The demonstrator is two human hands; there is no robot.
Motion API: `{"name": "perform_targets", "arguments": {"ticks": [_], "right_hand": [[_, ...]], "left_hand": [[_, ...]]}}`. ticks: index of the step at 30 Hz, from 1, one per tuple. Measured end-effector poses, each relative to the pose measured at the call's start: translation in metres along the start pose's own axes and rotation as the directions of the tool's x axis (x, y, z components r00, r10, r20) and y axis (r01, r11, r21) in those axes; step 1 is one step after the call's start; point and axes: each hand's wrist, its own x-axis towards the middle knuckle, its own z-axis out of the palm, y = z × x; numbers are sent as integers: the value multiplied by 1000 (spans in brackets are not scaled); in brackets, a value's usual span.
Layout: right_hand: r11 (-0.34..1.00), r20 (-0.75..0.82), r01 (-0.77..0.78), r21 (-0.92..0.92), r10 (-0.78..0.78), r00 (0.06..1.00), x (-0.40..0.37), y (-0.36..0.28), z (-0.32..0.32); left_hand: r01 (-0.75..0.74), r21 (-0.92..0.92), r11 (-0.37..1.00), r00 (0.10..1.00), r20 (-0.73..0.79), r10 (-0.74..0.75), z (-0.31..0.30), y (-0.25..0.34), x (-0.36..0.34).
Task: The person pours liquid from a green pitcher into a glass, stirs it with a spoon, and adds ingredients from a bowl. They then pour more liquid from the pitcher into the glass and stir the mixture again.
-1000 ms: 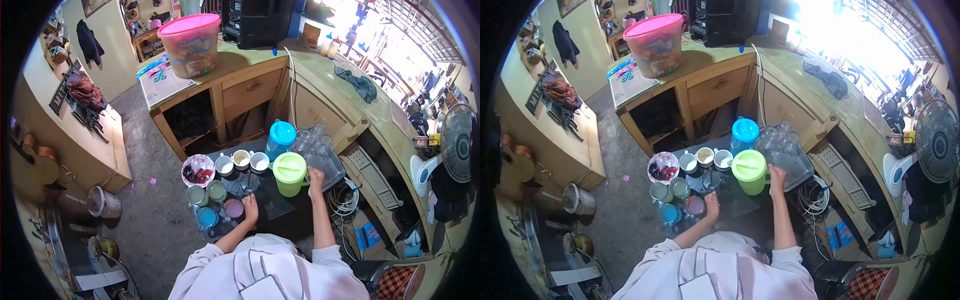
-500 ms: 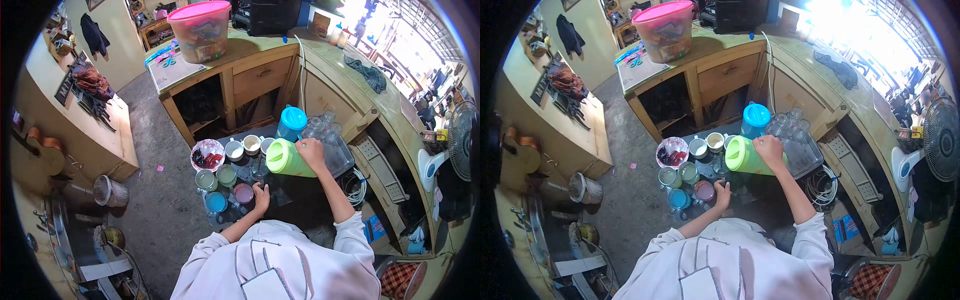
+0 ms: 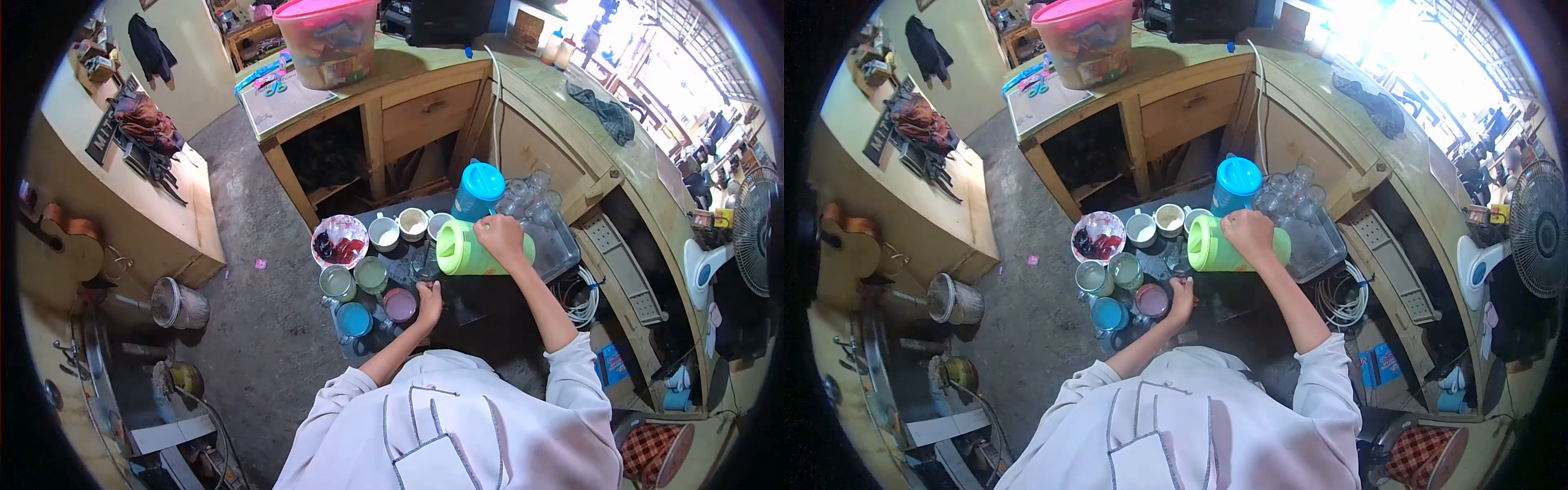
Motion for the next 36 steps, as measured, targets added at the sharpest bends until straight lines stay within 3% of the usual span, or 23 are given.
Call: {"name": "perform_targets", "arguments": {"ticks": [12, 27, 36], "right_hand": [[998, -1, 17, -55, -17, 1000, 2, -6, -5], [998, 24, -56, -23, 56, 998, 2, 11, 6], [1000, 10, -6, -25, 6, 1000, -4, 5, 9]], "left_hand": [[95, -131, 987, 995, -4, -96, -2, 13, -10], [89, -111, 990, 996, -3, -90, -4, 14, -11], [83, -103, 991, 997, 4, -83, -6, 18, -15]]}}
